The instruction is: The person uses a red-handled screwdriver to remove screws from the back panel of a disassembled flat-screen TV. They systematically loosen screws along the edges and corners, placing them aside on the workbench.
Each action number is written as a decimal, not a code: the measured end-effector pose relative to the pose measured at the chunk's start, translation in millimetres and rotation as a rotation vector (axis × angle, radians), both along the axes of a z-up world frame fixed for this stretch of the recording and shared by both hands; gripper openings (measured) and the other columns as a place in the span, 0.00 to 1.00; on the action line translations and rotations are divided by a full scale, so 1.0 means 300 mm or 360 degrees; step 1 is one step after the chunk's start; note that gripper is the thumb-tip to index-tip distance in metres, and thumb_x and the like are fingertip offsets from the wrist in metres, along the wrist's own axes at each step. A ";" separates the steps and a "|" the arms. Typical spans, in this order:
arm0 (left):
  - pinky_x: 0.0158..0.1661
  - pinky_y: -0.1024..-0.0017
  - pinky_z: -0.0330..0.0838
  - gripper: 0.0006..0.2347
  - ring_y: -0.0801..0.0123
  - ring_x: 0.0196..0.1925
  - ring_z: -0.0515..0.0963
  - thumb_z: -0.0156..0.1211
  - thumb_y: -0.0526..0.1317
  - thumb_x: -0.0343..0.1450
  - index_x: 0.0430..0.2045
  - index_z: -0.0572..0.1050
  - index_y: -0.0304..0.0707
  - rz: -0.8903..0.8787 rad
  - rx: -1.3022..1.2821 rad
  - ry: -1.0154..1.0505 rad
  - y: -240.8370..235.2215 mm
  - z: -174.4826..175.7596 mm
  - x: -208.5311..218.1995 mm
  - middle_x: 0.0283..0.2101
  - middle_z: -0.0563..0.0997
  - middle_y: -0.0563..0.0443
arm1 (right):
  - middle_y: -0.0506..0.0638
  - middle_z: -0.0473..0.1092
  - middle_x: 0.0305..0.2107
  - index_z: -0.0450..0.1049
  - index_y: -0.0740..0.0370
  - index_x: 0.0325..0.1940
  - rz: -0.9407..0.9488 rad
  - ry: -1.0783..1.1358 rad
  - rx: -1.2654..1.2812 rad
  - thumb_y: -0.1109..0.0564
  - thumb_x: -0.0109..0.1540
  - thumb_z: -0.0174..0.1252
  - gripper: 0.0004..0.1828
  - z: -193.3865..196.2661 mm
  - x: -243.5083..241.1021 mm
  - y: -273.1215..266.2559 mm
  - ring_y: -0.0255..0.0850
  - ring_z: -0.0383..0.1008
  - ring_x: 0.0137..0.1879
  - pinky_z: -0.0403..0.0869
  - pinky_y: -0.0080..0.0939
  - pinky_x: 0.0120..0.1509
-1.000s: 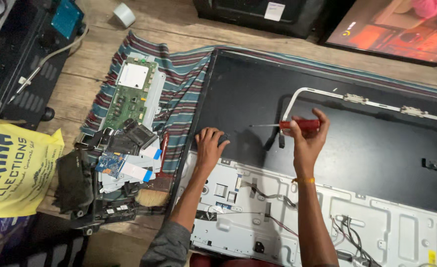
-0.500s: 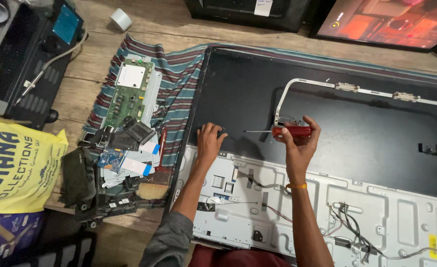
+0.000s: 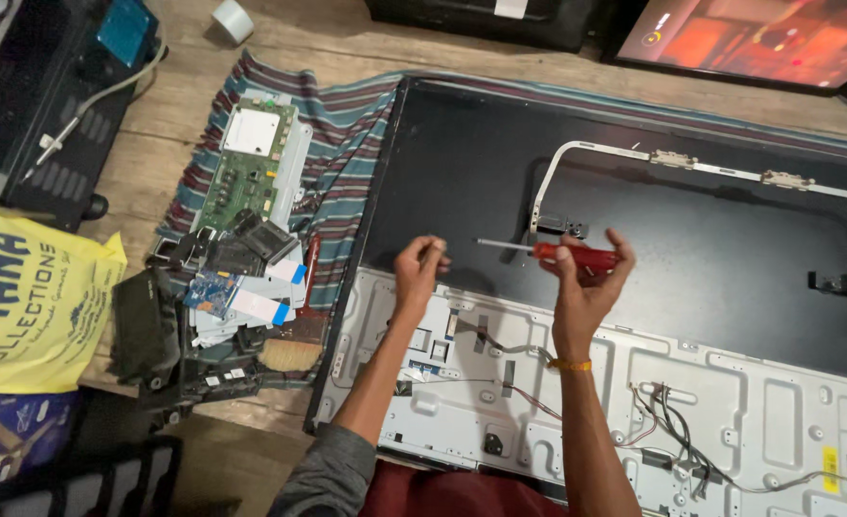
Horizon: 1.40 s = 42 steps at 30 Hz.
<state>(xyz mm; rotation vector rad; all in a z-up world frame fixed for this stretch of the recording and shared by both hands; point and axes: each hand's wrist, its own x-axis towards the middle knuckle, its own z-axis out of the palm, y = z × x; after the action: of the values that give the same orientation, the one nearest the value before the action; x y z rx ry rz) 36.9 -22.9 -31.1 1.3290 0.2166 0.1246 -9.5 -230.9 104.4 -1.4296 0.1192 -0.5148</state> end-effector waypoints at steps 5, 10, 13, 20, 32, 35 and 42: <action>0.35 0.70 0.79 0.09 0.69 0.33 0.81 0.55 0.40 0.78 0.33 0.77 0.32 -0.0161 -0.0704 0.0171 -0.087 0.053 -0.015 0.31 0.79 0.50 | 0.63 0.75 0.51 0.52 0.60 0.73 0.0040 -0.0034 -0.0010 0.59 0.69 0.62 0.33 0.050 0.013 -0.007 0.49 0.81 0.54 0.80 0.50 0.58; 0.39 0.65 0.81 0.06 0.66 0.35 0.82 0.58 0.37 0.76 0.34 0.77 0.31 -0.0234 -0.0839 0.0275 -0.084 0.079 -0.004 0.34 0.80 0.49 | 0.63 0.74 0.51 0.52 0.62 0.73 0.0084 -0.0024 -0.0084 0.60 0.69 0.62 0.33 0.069 0.012 -0.005 0.49 0.80 0.56 0.80 0.49 0.59; 0.41 0.63 0.82 0.06 0.65 0.36 0.82 0.59 0.36 0.75 0.35 0.77 0.31 -0.0202 -0.0874 0.0306 -0.088 0.068 0.002 0.34 0.80 0.47 | 0.63 0.75 0.51 0.53 0.63 0.72 0.0070 -0.0021 -0.0136 0.60 0.69 0.62 0.32 0.063 0.014 -0.020 0.49 0.80 0.56 0.80 0.48 0.59; 0.42 0.63 0.83 0.06 0.66 0.38 0.82 0.59 0.36 0.75 0.36 0.77 0.29 -0.0352 -0.0770 0.0230 -0.088 0.048 0.012 0.36 0.80 0.46 | 0.62 0.75 0.50 0.54 0.62 0.71 0.0063 0.0005 -0.0128 0.61 0.68 0.63 0.32 0.056 0.015 -0.045 0.47 0.81 0.55 0.80 0.48 0.59; 0.43 0.64 0.83 0.07 0.72 0.37 0.79 0.59 0.36 0.76 0.38 0.78 0.28 -0.0528 -0.0645 0.0206 -0.152 0.032 0.030 0.35 0.79 0.49 | 0.64 0.74 0.47 0.54 0.62 0.69 -0.0135 0.0222 0.0073 0.58 0.66 0.64 0.33 0.036 0.027 -0.118 0.49 0.81 0.51 0.81 0.50 0.55; 0.42 0.64 0.84 0.07 0.71 0.35 0.80 0.59 0.37 0.76 0.37 0.78 0.28 -0.0550 -0.0690 0.0264 -0.169 0.029 0.042 0.32 0.78 0.50 | 0.64 0.74 0.50 0.53 0.61 0.71 -0.0032 0.0148 0.0016 0.58 0.69 0.63 0.33 0.027 0.019 -0.142 0.49 0.81 0.55 0.80 0.50 0.60; 0.41 0.64 0.84 0.07 0.72 0.35 0.80 0.60 0.38 0.75 0.36 0.78 0.29 -0.0606 -0.0639 0.0330 -0.199 0.028 0.056 0.31 0.78 0.51 | 0.64 0.74 0.51 0.53 0.61 0.71 -0.0054 0.0160 -0.0020 0.59 0.69 0.64 0.33 -0.005 0.017 -0.175 0.50 0.80 0.56 0.80 0.51 0.60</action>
<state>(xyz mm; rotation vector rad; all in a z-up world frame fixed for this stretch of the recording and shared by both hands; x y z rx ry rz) 53.7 -82.7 -22.8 0.9602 0.1498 -0.3639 -4.4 -283.5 102.7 -1.4681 0.2210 -0.4721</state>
